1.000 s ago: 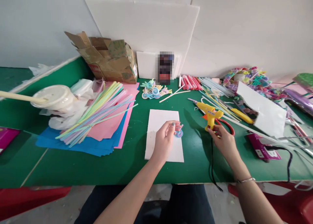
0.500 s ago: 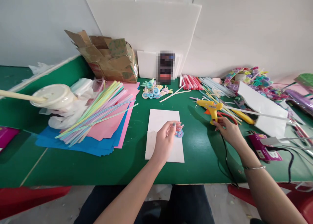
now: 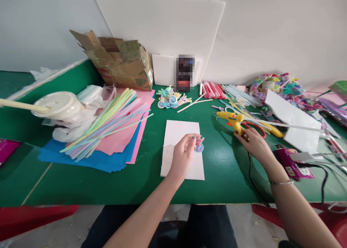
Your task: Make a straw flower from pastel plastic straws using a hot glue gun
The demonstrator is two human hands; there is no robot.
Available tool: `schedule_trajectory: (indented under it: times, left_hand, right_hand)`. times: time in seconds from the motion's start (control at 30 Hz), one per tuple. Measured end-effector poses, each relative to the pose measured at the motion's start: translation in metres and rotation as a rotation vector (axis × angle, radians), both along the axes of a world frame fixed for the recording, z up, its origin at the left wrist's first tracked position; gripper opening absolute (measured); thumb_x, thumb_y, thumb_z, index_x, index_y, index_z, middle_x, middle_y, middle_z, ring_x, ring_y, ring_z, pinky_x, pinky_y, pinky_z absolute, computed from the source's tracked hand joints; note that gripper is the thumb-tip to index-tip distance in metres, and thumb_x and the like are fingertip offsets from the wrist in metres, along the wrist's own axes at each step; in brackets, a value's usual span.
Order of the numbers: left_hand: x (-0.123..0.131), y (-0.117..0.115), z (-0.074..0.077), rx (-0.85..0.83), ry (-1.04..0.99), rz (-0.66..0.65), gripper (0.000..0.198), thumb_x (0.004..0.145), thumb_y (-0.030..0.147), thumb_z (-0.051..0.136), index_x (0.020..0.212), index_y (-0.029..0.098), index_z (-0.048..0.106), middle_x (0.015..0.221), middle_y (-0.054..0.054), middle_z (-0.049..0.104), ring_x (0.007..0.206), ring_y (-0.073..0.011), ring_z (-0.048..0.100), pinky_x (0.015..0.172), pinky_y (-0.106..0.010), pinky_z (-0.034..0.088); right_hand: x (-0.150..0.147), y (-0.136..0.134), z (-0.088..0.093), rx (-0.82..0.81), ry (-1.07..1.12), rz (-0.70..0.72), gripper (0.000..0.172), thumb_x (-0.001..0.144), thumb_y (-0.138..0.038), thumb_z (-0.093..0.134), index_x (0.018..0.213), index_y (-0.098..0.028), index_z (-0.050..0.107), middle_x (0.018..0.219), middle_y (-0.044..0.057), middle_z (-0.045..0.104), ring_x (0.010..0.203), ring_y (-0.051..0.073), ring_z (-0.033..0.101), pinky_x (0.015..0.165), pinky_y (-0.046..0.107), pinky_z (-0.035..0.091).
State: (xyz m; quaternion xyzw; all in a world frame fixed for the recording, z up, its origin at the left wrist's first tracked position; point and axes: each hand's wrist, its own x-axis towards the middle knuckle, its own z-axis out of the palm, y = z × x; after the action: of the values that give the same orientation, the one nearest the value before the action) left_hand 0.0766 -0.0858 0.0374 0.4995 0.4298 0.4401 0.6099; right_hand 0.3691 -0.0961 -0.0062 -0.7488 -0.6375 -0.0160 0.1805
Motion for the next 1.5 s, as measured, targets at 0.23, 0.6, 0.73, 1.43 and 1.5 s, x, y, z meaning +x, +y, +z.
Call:
schedule_trajectory:
  times: [0.23, 0.6, 0.73, 1.43, 1.5]
  left_hand:
    - [-0.002, 0.002, 0.000, 0.042, 0.064, 0.009, 0.025, 0.092, 0.033, 0.041, 0.091, 0.018, 0.062, 0.091, -0.007, 0.069, 0.081, -0.0156, 0.065, 0.074, -0.029, 0.052]
    - [-0.026, 0.007, -0.004, 0.438, 1.093, 0.067, 0.040, 0.085, 0.016, 0.053, 0.125, 0.013, 0.049, 0.136, -0.019, 0.048, 0.126, -0.0309, 0.046, 0.101, -0.049, 0.040]
    - [-0.029, 0.002, -0.003, 0.318, 1.312, -0.099, 0.061, 0.086, 0.027, 0.056, 0.140, 0.012, 0.033, 0.148, -0.023, 0.031, 0.135, -0.0359, 0.033, 0.103, -0.056, 0.035]
    - [-0.078, 0.020, -0.015, 0.269, 1.364, -0.323, 0.072, 0.082, 0.030, 0.058, 0.144, 0.018, 0.025, 0.152, -0.019, 0.020, 0.140, -0.0373, 0.021, 0.106, -0.059, 0.026]
    - [-0.079, 0.022, -0.016, 0.280, 1.338, -0.325, 0.071, 0.082, 0.030, 0.059, 0.143, 0.018, 0.026, 0.152, -0.021, 0.021, 0.139, -0.0373, 0.021, 0.105, -0.059, 0.027]
  right_hand:
    - [-0.011, -0.018, 0.011, 0.038, 0.001, -0.100, 0.079, 0.077, -0.077, 0.028, 0.108, -0.013, 0.062, 0.092, 0.014, 0.060, 0.073, 0.025, 0.059, 0.074, 0.042, 0.048]
    - [-0.063, -0.143, 0.001, 0.117, -0.175, -0.130, 0.055, 0.087, -0.062, 0.034, 0.096, -0.015, 0.062, 0.086, 0.014, 0.062, 0.080, 0.028, 0.058, 0.072, 0.041, 0.046]
    - [-0.055, -0.155, -0.007, 0.165, -0.166, -0.115, 0.042, 0.092, -0.046, 0.037, 0.088, -0.016, 0.065, 0.081, 0.012, 0.065, 0.075, 0.025, 0.059, 0.069, 0.037, 0.045]
    - [-0.048, -0.125, 0.037, 0.289, -0.032, -0.361, 0.061, 0.081, -0.069, 0.038, 0.081, -0.018, 0.070, 0.080, 0.012, 0.066, 0.078, 0.028, 0.063, 0.070, 0.041, 0.048]
    - [-0.072, -0.104, 0.055, 0.268, 0.088, -0.279, 0.052, 0.082, -0.064, 0.042, 0.075, -0.020, 0.069, 0.078, 0.009, 0.066, 0.066, 0.022, 0.060, 0.064, 0.036, 0.048]
